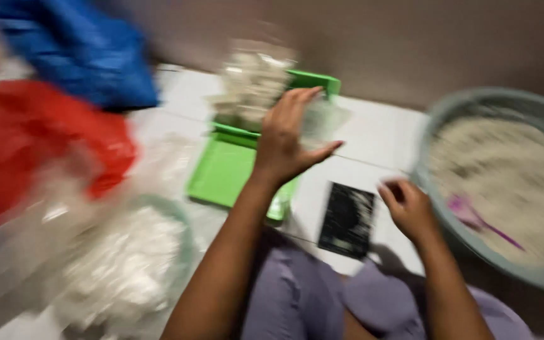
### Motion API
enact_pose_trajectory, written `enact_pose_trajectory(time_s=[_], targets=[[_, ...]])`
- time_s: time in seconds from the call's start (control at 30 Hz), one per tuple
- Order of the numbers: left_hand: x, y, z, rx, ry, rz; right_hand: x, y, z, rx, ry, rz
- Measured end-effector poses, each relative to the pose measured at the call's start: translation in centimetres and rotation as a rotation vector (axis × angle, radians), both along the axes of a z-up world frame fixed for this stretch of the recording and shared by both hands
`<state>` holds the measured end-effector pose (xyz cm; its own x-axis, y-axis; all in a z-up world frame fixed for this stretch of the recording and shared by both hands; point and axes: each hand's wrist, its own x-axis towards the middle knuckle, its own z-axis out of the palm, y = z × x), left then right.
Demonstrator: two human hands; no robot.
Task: The person scoops a grainy white substance from a large basin into small plastic bags, weighs each bag on a digital scale, and places them into a green tray.
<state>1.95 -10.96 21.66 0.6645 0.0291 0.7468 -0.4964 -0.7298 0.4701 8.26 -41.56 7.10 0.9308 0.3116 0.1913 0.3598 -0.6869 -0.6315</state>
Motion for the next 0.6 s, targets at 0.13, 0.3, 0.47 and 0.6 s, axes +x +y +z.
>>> enact_pose_trajectory(time_s=[0.13, 0.3, 0.47, 0.6], targets=[[5.2, -9.5, -3.9, -0.033, 0.048, -0.205, -1.0, -2.9, 4.1, 0.361, 0.098, -0.027], [5.0, -14.4, -8.8, -0.061, 0.425, -0.403, 0.1, -7.7, 3.6, 0.399, 0.141, -0.13], [5.0, -15.6, -7.9, 0.03, 0.569, -0.519, -0.8, -5.3, 6.9, 0.135, -0.015, -0.18], [5.6, -16.0, -9.8, 0.03, 0.567, -0.635, -0.8, -5.5, 7.4, -0.035, -0.133, -0.087]])
